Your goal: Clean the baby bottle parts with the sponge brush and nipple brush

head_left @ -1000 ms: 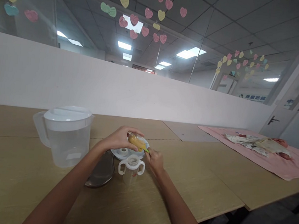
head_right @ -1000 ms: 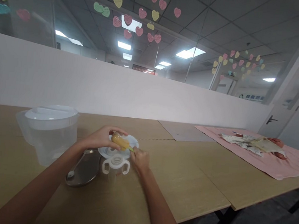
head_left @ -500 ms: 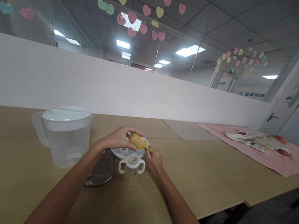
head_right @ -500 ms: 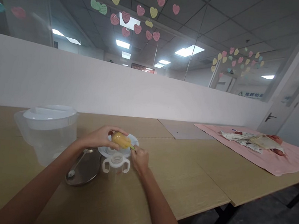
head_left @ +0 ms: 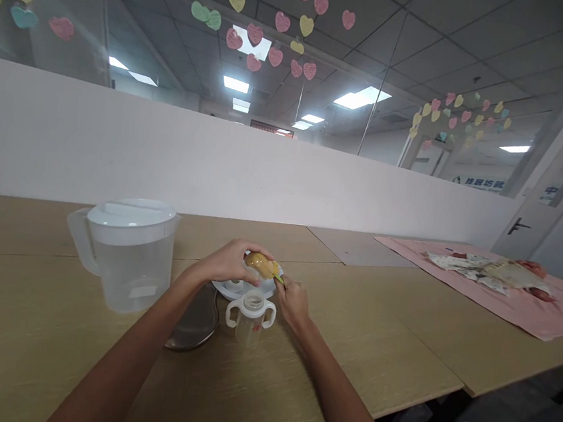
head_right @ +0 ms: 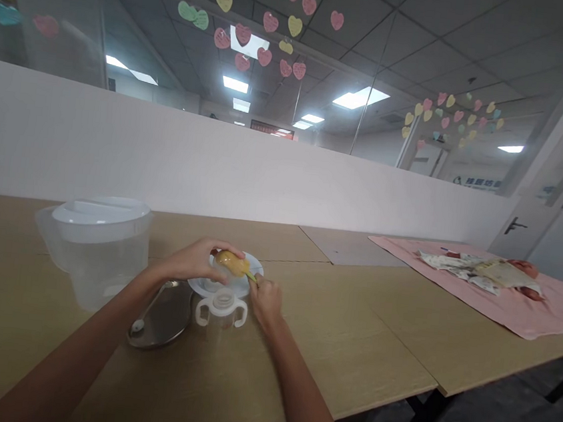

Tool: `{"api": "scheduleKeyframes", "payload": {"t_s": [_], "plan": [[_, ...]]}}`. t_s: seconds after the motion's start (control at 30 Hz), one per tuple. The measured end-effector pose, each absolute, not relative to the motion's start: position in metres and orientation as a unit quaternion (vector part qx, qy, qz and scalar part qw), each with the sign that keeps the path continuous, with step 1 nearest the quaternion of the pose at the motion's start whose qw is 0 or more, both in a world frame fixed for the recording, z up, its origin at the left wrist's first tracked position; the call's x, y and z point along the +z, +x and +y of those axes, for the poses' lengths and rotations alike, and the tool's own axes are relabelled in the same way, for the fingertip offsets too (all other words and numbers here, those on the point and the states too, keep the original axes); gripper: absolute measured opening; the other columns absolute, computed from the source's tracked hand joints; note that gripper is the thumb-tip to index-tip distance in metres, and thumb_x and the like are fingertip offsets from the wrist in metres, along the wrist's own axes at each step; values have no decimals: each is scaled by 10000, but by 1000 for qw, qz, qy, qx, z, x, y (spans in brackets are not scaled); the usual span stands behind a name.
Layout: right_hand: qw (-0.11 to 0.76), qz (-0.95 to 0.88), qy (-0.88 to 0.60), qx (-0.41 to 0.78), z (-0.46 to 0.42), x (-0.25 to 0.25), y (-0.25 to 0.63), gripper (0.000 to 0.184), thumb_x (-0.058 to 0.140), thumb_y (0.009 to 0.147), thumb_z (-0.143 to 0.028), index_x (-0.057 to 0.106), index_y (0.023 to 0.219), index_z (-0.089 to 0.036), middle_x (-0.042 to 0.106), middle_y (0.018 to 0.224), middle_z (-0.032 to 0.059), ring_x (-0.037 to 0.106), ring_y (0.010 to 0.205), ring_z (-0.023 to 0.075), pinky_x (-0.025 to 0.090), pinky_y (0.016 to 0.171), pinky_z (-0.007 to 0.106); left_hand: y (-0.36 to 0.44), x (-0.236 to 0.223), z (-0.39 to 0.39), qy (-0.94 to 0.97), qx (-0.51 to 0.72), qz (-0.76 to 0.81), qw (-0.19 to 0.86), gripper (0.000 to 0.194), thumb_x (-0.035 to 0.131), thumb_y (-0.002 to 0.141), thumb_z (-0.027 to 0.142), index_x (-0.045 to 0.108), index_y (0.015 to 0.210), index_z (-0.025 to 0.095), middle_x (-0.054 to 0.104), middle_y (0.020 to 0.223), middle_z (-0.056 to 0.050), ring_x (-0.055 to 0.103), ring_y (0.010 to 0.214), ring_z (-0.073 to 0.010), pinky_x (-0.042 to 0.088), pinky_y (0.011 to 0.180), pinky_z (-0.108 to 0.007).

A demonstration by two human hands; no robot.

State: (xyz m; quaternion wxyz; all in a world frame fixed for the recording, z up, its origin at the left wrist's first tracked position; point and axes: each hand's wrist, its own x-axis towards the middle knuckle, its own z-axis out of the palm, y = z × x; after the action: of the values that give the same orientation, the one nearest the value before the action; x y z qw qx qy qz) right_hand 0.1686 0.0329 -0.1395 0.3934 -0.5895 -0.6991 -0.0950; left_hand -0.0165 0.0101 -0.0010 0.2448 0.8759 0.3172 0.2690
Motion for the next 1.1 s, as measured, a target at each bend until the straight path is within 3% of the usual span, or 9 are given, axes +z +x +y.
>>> {"api": "scheduleKeyframes", "payload": {"t_s": [0.73,0.93,1.1], "plan": [[313,-740,-567,-181,35,-143,172,328,367,874,-312,602,695,-168,632,588,51,522,496,100,190,485,225,-14,-2,7,896,280,284,196,466,731,540,285,646,994,221,646,987,-30,562,881,-196,410,765,-281],[342,-758,-512,-216,40,-150,181,361,340,873,-320,585,663,-157,597,541,40,495,480,92,226,492,213,-16,0,5,906,263,263,204,466,716,556,272,638,1013,228,650,1002,-30,562,905,-196,409,772,-287],[430,-750,-462,-198,43,-155,185,400,337,860,-352,564,597,-154,549,486,31,437,442,81,239,482,203,-17,-1,6,909,252,260,206,486,720,547,266,633,1024,231,646,1026,-33,559,925,-200,401,778,-282]]}}
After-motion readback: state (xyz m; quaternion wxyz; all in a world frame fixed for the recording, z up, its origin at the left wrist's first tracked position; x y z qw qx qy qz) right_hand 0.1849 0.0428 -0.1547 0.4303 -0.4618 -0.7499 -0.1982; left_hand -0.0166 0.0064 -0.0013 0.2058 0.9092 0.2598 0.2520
